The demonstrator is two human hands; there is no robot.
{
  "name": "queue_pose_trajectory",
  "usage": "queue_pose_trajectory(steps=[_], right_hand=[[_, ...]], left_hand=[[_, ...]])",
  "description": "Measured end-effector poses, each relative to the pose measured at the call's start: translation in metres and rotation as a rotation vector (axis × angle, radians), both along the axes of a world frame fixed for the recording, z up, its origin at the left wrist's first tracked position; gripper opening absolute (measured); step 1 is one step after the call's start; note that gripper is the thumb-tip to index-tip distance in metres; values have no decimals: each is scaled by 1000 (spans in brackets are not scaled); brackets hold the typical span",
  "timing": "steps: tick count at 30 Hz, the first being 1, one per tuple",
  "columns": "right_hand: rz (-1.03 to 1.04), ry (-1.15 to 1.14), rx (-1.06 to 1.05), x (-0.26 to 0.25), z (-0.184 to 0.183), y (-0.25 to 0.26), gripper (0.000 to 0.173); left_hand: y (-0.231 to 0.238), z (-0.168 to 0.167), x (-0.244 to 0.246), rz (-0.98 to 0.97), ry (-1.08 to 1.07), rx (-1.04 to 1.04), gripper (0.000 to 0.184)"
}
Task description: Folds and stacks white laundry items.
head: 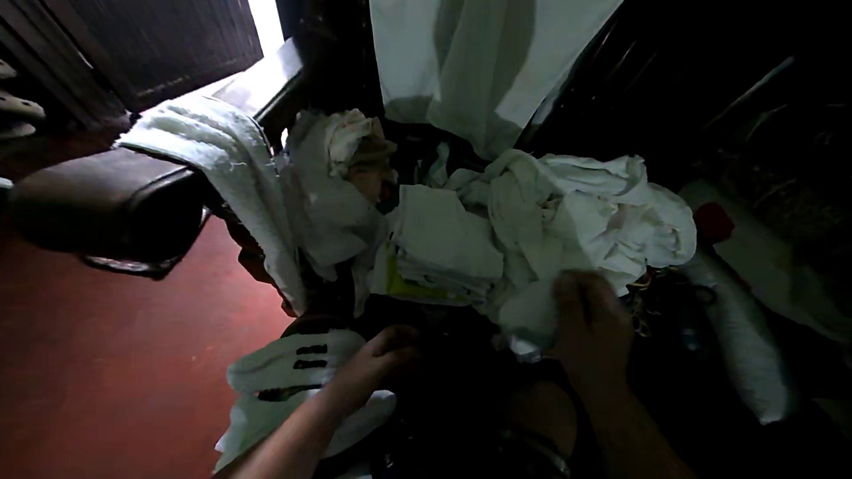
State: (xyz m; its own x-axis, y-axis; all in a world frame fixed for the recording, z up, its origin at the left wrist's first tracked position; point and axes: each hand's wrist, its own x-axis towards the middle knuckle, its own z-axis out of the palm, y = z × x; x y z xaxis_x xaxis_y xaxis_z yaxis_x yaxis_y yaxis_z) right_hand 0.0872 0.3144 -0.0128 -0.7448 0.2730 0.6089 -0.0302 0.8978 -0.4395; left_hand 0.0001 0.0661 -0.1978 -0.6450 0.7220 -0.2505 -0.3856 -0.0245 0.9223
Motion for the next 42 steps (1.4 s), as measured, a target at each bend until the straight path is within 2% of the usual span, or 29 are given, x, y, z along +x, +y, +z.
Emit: queue_pose_trajectory(steps=[2, 4, 7, 10, 13, 15, 17, 20, 23, 27, 29, 30, 32, 34, 35, 38, 40, 42], right_hand=[[-35, -96, 155, -36, 26, 39, 29], [-102, -219, 240, -77, 50, 75, 33], [-195, -330, 308, -136, 58, 121, 39], [-190, -511, 361, -181, 23, 152, 54], [-222, -635, 409, -209, -40, 169, 50], [-276, -649, 406, -223, -66, 170, 54], [-330, -636, 394, -237, -76, 164, 59], [-386, -561, 382, -247, -85, 156, 51], [-420, -537, 442, -250, -94, 156, 50], [-369, -735, 494, -251, -70, 152, 55], [-352, -770, 417, -252, -53, 150, 57], [-370, -717, 343, -252, -46, 147, 58], [-323, -503, 240, -247, -29, 124, 59], [-109, -313, 227, -245, -17, 80, 54], [13, -305, 228, -245, -12, 48, 51], [363, -500, 312, -248, -7, -56, 40], [478, -741, 449, -261, -15, -105, 51], [430, -929, 567, -278, -28, -134, 70]], left_hand=[[0, -18, -4, 22, -57, -75, 46], [5, -23, -5, -7, -97, -162, 46], [12, -26, -9, -118, -99, -206, 36], [16, -28, -12, -191, -1, -264, 30], [17, -30, -15, -243, 26, -305, 30], [18, -30, -18, -256, 8, -324, 31], [19, -28, -20, -238, -15, -329, 31], [19, -25, -23, -201, -21, -309, 31], [21, -33, -22, -190, 52, -273, 30], [23, -30, -21, -188, 110, -290, 31], [21, -25, -21, -213, 112, -306, 32], [19, -23, -21, -227, 114, -310, 33], [19, -23, -20, -241, 131, -304, 32], [19, -21, -21, -257, 140, -297, 33], [19, -20, -22, -261, 142, -300, 33], [16, -16, -24, -257, 139, -287, 34], [13, -18, -21, -217, 171, -248, 33], [9, -17, -18, -190, 187, -238, 34]])
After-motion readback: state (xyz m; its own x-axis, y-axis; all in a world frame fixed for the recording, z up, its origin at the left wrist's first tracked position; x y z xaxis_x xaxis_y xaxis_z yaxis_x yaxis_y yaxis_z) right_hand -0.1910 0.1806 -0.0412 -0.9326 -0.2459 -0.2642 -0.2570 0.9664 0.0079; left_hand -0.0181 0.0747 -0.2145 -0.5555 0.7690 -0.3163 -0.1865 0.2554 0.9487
